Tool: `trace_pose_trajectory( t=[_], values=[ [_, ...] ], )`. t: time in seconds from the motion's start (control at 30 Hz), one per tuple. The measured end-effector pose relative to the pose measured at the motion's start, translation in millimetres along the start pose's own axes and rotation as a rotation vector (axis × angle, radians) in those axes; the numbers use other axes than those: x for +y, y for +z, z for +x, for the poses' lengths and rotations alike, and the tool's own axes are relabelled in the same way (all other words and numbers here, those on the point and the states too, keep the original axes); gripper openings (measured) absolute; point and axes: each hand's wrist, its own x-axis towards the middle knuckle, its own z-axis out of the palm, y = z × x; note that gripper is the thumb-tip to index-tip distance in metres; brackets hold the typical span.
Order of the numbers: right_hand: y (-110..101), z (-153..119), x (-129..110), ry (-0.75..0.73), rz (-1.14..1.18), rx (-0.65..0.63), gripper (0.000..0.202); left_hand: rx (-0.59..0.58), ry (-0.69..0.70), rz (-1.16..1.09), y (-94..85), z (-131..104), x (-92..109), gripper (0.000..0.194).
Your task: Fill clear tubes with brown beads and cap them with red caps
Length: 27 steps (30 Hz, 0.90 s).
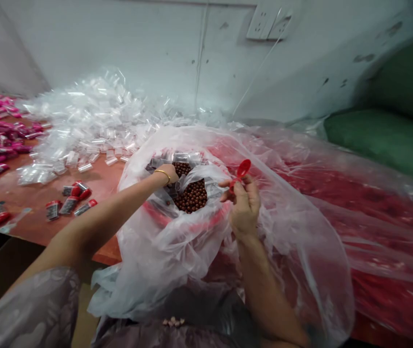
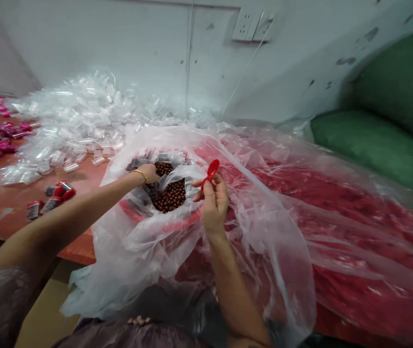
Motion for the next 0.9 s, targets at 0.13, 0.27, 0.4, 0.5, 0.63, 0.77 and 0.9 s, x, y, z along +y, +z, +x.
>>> trace_pose_trajectory(
  t=[0.13, 0.27, 0.4, 0.5, 0.63, 0.77, 0.9],
  values=[
    [22, -4, 22, 0.194, 0.146, -0.076, 0.026, 0.078, -0.054, -0.138, 17.2, 9, 0, 0.029],
    [26, -3, 36, 0.334, 0.225, -0.112, 0.029, 0.16, 0.024, -0.347, 24.1, 6, -8, 0.029],
    [25, -1, 33, 0.373, 0.263, -0.101, 0.028, 0.221, 0.285, -0.837, 22.9, -7, -13, 0.02],
    [26, -2, 31, 0.345, 0.229, -0.097, 0.028, 0.205, 0.37, -1.035, 21.0, -22, -15, 0.019],
    [28, -3, 34, 0.319, 0.196, -0.088, 0.026, 0.018, 0.426, -1.247, 20.0, -45, -14, 0.026],
    [29, -3, 36, 0.315, 0.187, -0.075, 0.027, -0.055, 0.293, -1.233, 15.5, -63, -14, 0.029],
    [28, -3, 36, 0.319, 0.188, -0.068, 0.027, -0.271, 0.14, -0.997, 7.5, -80, -9, 0.016]
  ],
)
